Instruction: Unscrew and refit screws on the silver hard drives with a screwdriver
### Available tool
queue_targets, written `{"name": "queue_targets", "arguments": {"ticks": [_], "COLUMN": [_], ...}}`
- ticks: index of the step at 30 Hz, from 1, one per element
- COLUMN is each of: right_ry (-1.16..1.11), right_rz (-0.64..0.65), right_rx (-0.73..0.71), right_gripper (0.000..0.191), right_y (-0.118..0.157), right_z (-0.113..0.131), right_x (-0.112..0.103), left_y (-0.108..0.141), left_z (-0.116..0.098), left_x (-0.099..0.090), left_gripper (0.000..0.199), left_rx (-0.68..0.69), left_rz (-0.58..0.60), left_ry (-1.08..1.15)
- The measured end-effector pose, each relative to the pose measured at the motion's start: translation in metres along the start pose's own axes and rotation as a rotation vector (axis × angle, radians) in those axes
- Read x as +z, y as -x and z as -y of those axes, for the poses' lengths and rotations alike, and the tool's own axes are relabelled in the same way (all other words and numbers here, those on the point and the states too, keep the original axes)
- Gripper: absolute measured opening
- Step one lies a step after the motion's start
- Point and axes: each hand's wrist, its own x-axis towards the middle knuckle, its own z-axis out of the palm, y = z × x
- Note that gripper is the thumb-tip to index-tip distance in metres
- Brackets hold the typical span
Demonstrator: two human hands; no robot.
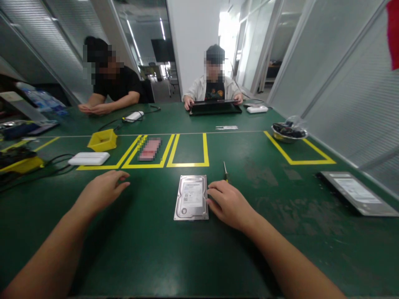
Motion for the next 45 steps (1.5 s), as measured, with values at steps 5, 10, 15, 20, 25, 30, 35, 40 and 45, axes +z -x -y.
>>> {"name": "queue_targets", "arguments": {"ticks": [5,10,15,20,25,30,35,40,45], "right_ry": [-0.062,-0.052,-0.055,-0.064,-0.072,-0.078,-0.086,-0.076,-0.079], "right_rz": [0.092,0.116,0.118,0.125,0.144,0.146,0.145,0.156,0.164], "right_rx": [-0.031,-0.028,-0.012,-0.006,0.005,0.009,0.012,0.018,0.021], "right_gripper": [0.023,0.021,0.021,0.022,0.024,0.023,0.023,0.023,0.024], "right_y": [-0.001,-0.003,-0.004,-0.003,-0.004,-0.004,-0.005,-0.005,-0.005], "right_z": [0.014,0.014,0.014,0.012,0.012,0.012,0.012,0.013,0.013], "right_x": [0.002,0.008,0.009,0.009,0.01,0.011,0.011,0.01,0.011], "left_y": [0.008,0.013,0.011,0.005,0.001,0.002,0.001,0.003,0.007], "left_z": [0.049,0.059,0.056,0.059,0.063,0.063,0.059,0.058,0.055], "left_x": [0.008,0.018,0.024,0.03,0.032,0.032,0.031,0.031,0.032], "left_gripper": [0.036,0.029,0.033,0.033,0.033,0.032,0.032,0.035,0.036], "left_rx": [-0.204,-0.265,-0.282,-0.297,-0.301,-0.289,-0.294,-0.286,-0.261], "left_rz": [0.059,0.061,0.069,0.08,0.102,0.105,0.139,0.163,0.154], "left_ry": [-0.054,0.031,0.087,0.107,0.093,0.066,0.049,0.017,-0.031]}}
